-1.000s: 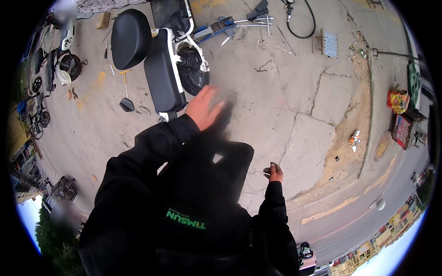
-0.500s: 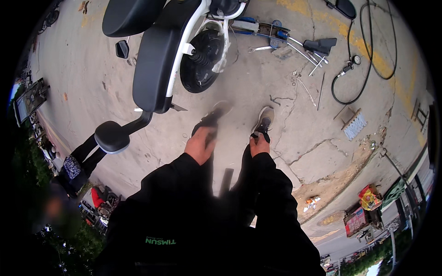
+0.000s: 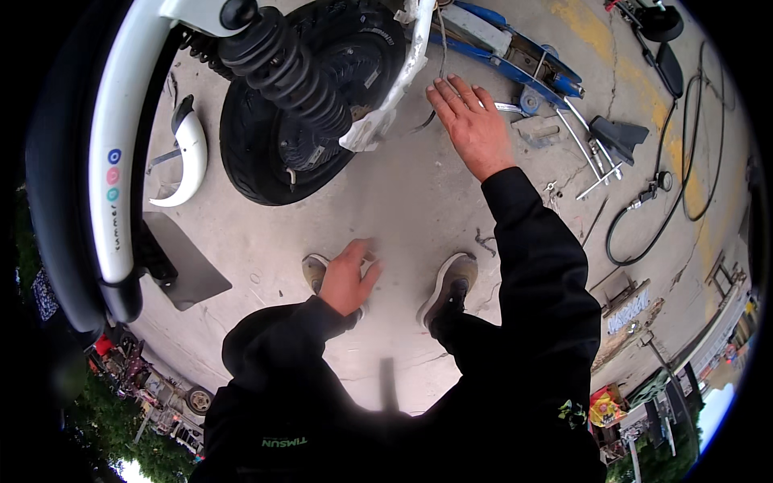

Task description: The person uses a cordless drill and a wrench to remove and reattach the rear fender of a white scooter. They work on the rear wheel area, removing bolts and the fender, then reinstalling the fender and tightening the bolts.

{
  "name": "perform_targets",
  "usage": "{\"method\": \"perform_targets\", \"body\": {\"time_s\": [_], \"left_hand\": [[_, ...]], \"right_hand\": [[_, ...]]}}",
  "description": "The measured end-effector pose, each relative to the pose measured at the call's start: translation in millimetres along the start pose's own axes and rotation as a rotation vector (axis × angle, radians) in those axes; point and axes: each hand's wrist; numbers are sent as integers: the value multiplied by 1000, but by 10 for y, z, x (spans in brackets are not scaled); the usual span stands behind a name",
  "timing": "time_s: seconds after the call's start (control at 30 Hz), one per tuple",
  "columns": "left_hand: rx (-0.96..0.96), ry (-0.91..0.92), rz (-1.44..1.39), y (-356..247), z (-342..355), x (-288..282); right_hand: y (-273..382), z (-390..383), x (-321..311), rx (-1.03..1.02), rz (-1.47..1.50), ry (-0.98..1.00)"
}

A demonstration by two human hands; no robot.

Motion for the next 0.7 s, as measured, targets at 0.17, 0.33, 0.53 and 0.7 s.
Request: {"method": "perform_targets", "body": {"time_s": [0.17, 0.33, 0.53, 0.7], "left_hand": [[159, -22, 106, 182, 188, 90], [402, -44, 397, 211, 359, 68], [463, 0, 440, 93, 268, 211], [487, 34, 457, 205, 64, 177]], "right_hand": [[-173, 130, 221, -304, -123, -52], [169, -63, 89, -327, 63, -205], [277, -56, -80, -351, -21, -130], [259, 12, -156, -306, 0, 50]]}}
Point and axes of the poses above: each hand's wrist, its own z-axis towards the middle knuckle, its own x-axis out of the palm, y = z × x, and after that the axes turned 12 degrees about -z, right-handed
